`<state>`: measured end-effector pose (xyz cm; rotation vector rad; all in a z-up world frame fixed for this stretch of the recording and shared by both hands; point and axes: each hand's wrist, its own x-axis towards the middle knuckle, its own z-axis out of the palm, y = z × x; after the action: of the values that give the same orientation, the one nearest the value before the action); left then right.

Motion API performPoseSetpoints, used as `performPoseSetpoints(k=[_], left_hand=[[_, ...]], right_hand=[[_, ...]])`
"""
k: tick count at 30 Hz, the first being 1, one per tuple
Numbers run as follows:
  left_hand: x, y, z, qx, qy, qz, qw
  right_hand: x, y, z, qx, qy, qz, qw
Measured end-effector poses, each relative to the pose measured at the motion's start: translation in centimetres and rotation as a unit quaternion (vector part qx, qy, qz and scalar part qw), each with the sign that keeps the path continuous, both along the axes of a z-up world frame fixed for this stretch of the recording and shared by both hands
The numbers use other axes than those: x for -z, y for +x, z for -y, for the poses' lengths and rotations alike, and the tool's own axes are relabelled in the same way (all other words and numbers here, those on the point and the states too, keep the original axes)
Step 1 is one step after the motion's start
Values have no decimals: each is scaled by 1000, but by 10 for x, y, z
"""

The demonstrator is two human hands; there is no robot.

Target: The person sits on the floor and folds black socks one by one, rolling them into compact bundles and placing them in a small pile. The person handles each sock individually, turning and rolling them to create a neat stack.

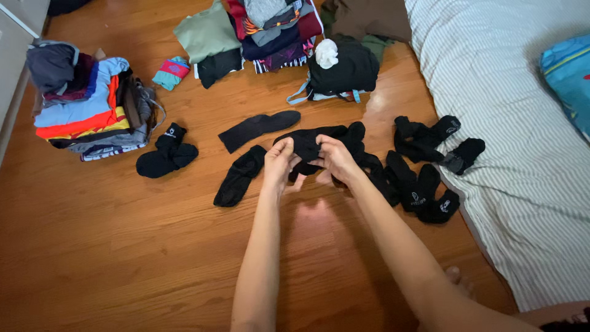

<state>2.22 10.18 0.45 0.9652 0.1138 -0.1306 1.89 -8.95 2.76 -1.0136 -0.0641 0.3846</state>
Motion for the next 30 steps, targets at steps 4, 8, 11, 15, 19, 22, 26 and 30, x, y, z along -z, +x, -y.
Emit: performPoseSetpoints(k=[4,8,11,15,19,22,26,30], left_hand=[[-21,-8,-2,48,-182,-42,981],[-23,-7,-8,72,-259,-64,961],[-31,-9,-9,63,-261,-60,962],[-44,-15,-21,41,-233,-41,971],[-10,-9,-15,61,-73,6,995],[19,2,-11,-29,360,113,926],[29,1,-12,-120,511,66,849],[38,-7,-6,-44,411,21,910]], right_hand=[[8,10,-1,-25,29,28,999],[-14,4,-2,6,159,-122,980],[-36,-7,-2,-64,315,-128,938],[-36,-13,2,-72,69,19,995],[8,8,-12,30,-193,194,961],[15,11,-7,31,-97,23,995],[-4,-9,-6,-46,97,-139,984],[-4,-15,-1,3,-213,66,975]])
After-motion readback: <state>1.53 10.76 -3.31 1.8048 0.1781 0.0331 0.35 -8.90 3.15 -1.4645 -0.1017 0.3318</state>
